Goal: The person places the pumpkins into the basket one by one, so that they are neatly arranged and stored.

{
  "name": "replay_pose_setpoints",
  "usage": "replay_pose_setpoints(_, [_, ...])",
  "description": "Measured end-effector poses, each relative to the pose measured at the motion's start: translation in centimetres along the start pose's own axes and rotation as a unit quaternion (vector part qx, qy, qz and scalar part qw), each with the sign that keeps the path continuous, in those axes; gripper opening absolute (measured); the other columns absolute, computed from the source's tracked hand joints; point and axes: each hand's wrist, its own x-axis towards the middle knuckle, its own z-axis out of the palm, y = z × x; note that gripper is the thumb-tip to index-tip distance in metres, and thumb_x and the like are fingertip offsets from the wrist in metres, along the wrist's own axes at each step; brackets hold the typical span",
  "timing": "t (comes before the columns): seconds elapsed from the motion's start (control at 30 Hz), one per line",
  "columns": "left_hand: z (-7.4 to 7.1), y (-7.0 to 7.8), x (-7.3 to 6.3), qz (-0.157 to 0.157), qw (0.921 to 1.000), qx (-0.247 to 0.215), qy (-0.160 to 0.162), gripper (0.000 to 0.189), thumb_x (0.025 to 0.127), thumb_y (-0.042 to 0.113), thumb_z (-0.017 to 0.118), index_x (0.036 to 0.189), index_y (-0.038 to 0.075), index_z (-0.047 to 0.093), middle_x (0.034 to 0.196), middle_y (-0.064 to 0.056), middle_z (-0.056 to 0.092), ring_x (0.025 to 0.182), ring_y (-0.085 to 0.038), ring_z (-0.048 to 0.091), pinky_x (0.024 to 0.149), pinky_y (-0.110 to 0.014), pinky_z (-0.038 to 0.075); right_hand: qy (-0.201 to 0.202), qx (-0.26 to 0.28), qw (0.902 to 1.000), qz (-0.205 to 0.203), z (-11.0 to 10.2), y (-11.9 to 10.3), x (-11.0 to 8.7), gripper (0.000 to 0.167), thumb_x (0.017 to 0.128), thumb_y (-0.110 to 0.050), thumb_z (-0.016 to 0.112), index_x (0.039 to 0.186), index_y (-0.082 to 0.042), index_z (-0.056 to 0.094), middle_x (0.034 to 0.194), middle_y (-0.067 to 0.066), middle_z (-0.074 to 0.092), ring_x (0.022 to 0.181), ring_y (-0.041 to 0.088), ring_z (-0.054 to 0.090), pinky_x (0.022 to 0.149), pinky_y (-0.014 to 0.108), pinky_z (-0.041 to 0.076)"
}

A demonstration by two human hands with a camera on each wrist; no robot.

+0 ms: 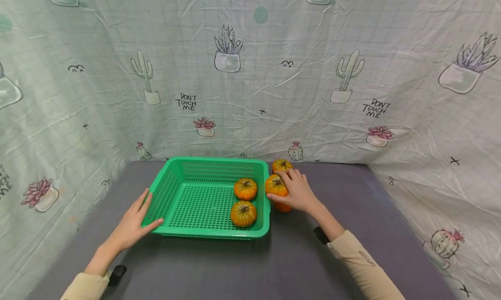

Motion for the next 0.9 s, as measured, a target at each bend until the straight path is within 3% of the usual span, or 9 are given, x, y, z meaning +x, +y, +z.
replay_pose_setpoints(0.5, [0.0,-0.2,0.1,0.001,1.0000,-0.004,-0.004,0.089,0.082,0.046,0.057,0.143,0.000,0.012,0.151,-0.015,0.003,0.132,-0.047,0.015,0.095,-0.066,0.019,-0.010,-0.009,0.9953,-0.095,-0.8,-4.8,3.6,0.074,0.067,-0.056,0.068,0.123,-0.012,0.050,0.106,0.009,0.050,0.096,0.024,0.045,0.079,0.042,0.036])
replay_pose_setpoints(0.9, [0.0,-0.2,0.0,0.004,1.0000,-0.006,0.002,0.088,0.083,0.045,0.057,0.143,0.000,0.011,0.150,-0.016,0.003,0.131,-0.048,0.016,0.094,-0.067,0.020,-0.037,-0.007,0.9935,-0.108,-1.7,-9.1,7.6,0.068,0.073,-0.057,0.062,0.124,-0.016,0.047,0.108,0.006,0.048,0.099,0.022,0.044,0.080,0.041,0.035])
